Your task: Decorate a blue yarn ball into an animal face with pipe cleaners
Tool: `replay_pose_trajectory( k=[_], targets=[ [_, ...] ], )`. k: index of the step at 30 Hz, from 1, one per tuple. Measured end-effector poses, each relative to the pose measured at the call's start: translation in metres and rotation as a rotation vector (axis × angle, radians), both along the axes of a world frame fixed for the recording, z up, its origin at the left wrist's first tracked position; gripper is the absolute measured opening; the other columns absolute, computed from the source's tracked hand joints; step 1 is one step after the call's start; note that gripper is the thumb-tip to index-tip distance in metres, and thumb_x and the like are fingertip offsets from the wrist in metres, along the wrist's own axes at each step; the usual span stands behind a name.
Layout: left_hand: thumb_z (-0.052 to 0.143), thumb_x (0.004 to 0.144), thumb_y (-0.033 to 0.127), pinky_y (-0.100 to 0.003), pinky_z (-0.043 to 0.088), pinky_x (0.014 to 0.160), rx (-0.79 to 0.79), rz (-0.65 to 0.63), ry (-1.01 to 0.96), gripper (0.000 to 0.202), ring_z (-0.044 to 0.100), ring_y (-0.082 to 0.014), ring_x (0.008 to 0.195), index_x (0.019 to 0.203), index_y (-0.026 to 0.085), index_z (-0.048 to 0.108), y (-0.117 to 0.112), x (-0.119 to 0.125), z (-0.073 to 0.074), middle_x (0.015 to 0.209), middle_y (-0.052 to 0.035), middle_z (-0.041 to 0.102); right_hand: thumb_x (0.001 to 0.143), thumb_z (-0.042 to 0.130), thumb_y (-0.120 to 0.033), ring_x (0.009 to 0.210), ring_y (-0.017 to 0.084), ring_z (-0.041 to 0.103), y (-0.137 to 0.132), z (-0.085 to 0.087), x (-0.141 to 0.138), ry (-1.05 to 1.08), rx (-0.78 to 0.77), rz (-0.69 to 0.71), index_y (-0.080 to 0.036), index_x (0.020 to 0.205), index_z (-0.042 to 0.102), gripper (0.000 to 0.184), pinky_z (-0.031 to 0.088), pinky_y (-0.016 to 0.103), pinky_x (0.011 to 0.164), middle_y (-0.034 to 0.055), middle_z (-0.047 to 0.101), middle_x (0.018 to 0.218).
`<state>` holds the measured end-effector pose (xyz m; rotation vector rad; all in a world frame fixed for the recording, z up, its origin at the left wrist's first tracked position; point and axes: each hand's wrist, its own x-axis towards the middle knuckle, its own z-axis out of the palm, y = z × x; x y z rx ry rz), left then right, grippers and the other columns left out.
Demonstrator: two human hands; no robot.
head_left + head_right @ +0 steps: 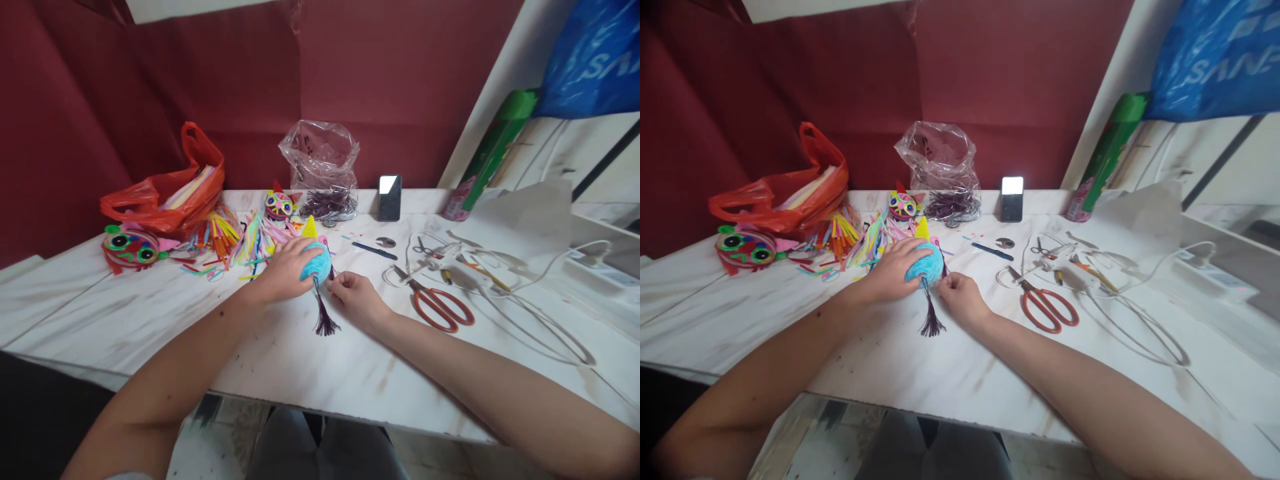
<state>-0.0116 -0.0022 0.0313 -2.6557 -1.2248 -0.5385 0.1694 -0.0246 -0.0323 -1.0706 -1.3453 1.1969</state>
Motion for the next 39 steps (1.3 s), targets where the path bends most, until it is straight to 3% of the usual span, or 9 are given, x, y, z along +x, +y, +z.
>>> replay_pose_trajectory(
  k=[2, 5, 9, 16, 25, 39],
  targets=[
    [0.055, 0.076, 0.027, -0.051, 0.027, 0.110, -0.003, 0.000, 0.000, 0.055, 0.037, -0.0317, 0.132, 0.130, 0.023, 0.051, 0.001, -0.001, -0.001, 0.143, -0.0096, 0.044, 0.072, 0.062, -0.025, 0.056, 0.012, 0.049, -0.001, -0.001, 0.002, -0.250, 0.159, -0.052, -0.020, 0.067, 0.053, 0.012, 0.039, 0.027, 0.059, -0.0036, 0.056, 0.060],
    [0.055, 0.075, 0.027, -0.052, 0.025, 0.111, -0.021, 0.014, -0.005, 0.057, 0.035, -0.0321, 0.133, 0.132, 0.023, 0.050, 0.002, -0.002, -0.001, 0.144, -0.0101, 0.043, 0.073, 0.064, -0.016, 0.072, 0.017, 0.057, -0.006, -0.001, 0.002, -0.564, 0.430, 0.035, -0.019, 0.079, 0.064, 0.007, 0.044, 0.033, 0.073, 0.0013, 0.066, 0.074],
    [0.056, 0.074, 0.026, -0.049, 0.024, 0.113, -0.044, 0.017, -0.025, 0.059, 0.035, -0.0298, 0.134, 0.132, 0.023, 0.049, 0.004, -0.004, 0.000, 0.144, -0.0087, 0.044, 0.078, 0.064, -0.009, 0.083, 0.021, 0.060, -0.010, -0.004, -0.001, -0.749, 0.666, 0.119, -0.019, 0.081, 0.070, 0.012, 0.044, 0.036, 0.082, 0.0067, 0.072, 0.084],
    [0.056, 0.074, 0.026, -0.047, 0.026, 0.113, -0.072, 0.011, -0.048, 0.057, 0.037, -0.0282, 0.132, 0.131, 0.023, 0.050, 0.004, -0.003, 0.004, 0.142, -0.0080, 0.045, 0.088, 0.052, -0.009, 0.074, 0.018, 0.054, -0.009, -0.005, -0.001, -0.896, 0.776, 0.139, -0.017, 0.070, 0.067, 0.025, 0.041, 0.033, 0.074, 0.0052, 0.066, 0.069],
    [0.056, 0.075, 0.026, -0.048, 0.027, 0.111, -0.052, 0.002, -0.032, 0.056, 0.037, -0.0287, 0.132, 0.130, 0.024, 0.050, 0.003, -0.002, 0.003, 0.142, -0.0084, 0.046, 0.092, 0.049, -0.012, 0.074, 0.020, 0.047, -0.009, -0.002, -0.006, -1.129, 1.003, 0.200, -0.015, 0.065, 0.060, 0.029, 0.033, 0.033, 0.068, 0.0083, 0.060, 0.069],
    [0.054, 0.076, 0.027, -0.049, 0.025, 0.111, -0.056, -0.011, -0.021, 0.055, 0.036, -0.0292, 0.133, 0.131, 0.023, 0.050, 0.002, -0.002, 0.004, 0.143, -0.0087, 0.044, 0.091, 0.051, -0.012, 0.078, 0.021, 0.047, -0.006, 0.002, -0.008, -1.186, 1.005, 0.260, -0.015, 0.071, 0.061, 0.023, 0.031, 0.033, 0.065, 0.0086, 0.063, 0.076]
  ],
)
